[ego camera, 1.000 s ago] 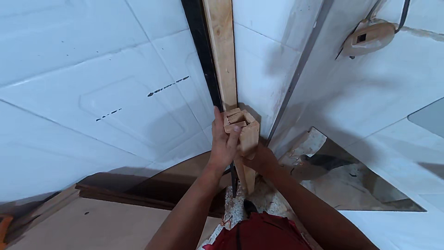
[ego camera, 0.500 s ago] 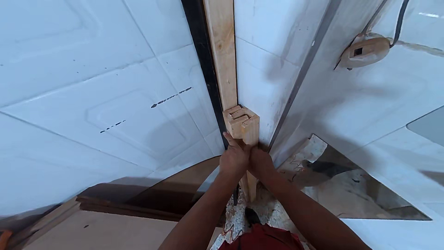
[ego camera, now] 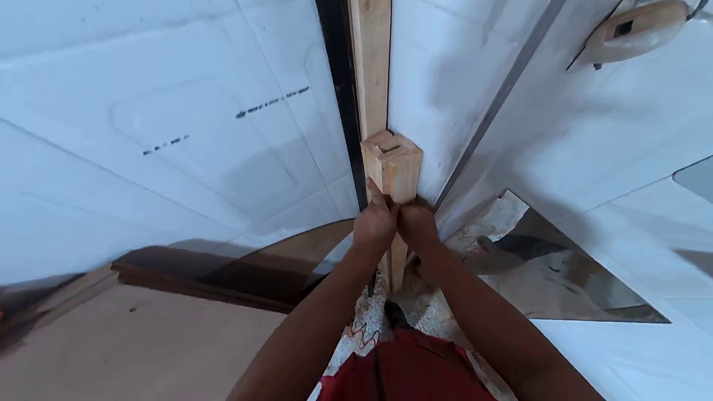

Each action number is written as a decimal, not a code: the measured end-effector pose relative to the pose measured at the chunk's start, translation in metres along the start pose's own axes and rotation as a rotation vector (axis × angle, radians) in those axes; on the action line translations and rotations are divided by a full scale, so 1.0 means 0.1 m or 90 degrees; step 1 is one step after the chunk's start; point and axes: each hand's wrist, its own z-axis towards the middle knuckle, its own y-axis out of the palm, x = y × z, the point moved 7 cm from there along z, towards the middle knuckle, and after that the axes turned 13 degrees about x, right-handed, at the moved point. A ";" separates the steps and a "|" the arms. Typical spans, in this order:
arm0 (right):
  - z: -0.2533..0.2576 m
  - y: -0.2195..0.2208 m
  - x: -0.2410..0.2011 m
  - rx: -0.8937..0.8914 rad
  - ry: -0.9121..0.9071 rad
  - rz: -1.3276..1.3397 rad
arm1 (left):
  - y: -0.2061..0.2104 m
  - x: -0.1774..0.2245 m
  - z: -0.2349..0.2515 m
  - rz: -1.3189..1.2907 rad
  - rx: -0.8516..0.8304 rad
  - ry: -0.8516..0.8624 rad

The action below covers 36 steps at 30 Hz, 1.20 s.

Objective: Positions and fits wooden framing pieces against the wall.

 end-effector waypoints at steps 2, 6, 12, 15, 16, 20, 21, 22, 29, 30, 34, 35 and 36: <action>-0.03 0.00 0.08 -0.018 -0.013 0.045 | -0.01 -0.03 0.00 -0.034 0.003 0.008; -0.22 0.00 0.31 -0.143 0.048 0.058 | -0.09 -0.01 0.01 -0.039 -0.009 0.009; -0.51 -0.11 0.52 -0.143 0.100 0.109 | -0.11 -0.04 -0.01 -0.030 -0.007 -0.012; -0.67 -0.12 0.56 -0.139 0.093 0.120 | -0.15 -0.03 0.04 -0.019 -0.006 -0.024; -0.74 -0.10 0.59 -0.150 0.100 0.119 | -0.17 -0.01 0.07 -0.015 -0.009 -0.029; -1.22 -0.04 0.83 -0.217 0.146 0.097 | -0.14 0.07 0.19 -0.007 -0.044 -0.059; -1.40 -0.04 0.90 -0.241 0.163 0.075 | -0.11 0.07 0.20 -0.007 -0.047 -0.061; -1.59 -0.04 0.99 -0.269 0.187 0.050 | -0.08 0.06 0.21 -0.011 -0.047 -0.059; -3.35 0.01 1.56 -0.344 0.440 0.017 | -0.04 0.02 0.24 -0.082 -0.049 -0.037; -3.59 0.03 1.61 -0.355 0.463 0.014 | -0.03 0.00 0.23 -0.094 -0.049 -0.037; -4.10 0.15 1.64 -0.394 0.499 0.020 | -0.05 0.01 0.29 -0.104 -0.039 -0.039; -4.12 0.20 1.64 -0.391 0.503 0.026 | -0.05 0.02 0.31 -0.101 -0.038 -0.040; -4.12 0.25 1.63 -0.393 0.505 0.031 | -0.04 0.02 0.30 -0.098 -0.037 -0.041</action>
